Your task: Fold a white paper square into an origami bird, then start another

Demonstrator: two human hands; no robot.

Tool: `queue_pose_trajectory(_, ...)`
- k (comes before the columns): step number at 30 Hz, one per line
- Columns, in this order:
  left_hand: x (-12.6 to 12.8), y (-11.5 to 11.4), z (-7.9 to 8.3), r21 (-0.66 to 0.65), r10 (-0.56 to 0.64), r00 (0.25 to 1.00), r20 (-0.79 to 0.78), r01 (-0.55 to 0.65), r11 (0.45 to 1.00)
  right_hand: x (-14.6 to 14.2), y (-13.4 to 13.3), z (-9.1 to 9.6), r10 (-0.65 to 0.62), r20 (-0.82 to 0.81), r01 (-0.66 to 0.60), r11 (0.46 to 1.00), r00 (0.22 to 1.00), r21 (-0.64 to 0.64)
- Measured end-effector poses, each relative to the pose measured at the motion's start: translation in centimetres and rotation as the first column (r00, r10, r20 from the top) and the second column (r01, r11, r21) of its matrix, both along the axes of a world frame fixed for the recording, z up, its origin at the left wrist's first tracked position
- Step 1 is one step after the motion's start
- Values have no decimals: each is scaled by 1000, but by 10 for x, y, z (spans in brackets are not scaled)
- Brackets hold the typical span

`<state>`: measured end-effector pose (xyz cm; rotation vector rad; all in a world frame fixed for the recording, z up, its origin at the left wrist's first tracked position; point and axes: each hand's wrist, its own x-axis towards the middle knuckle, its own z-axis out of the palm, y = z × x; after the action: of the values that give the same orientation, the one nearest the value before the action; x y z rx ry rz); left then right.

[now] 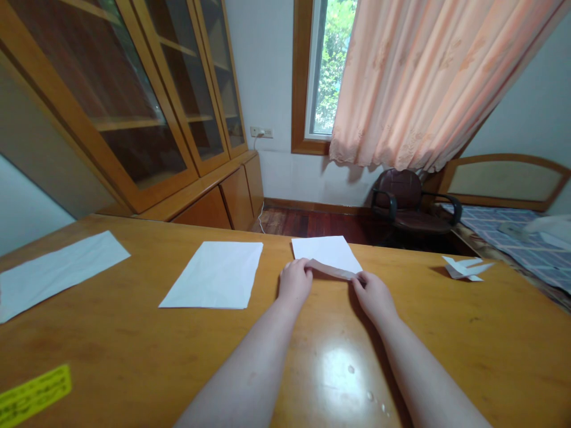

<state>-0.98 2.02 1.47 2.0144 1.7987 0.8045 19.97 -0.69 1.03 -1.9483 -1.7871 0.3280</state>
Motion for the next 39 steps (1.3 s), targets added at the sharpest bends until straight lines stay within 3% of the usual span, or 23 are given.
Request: queue_pose_trajectory(39,0,1,-3,4,14,999,31,-14,1000,1,3,-5,-7,-46,7,1000,999,4)
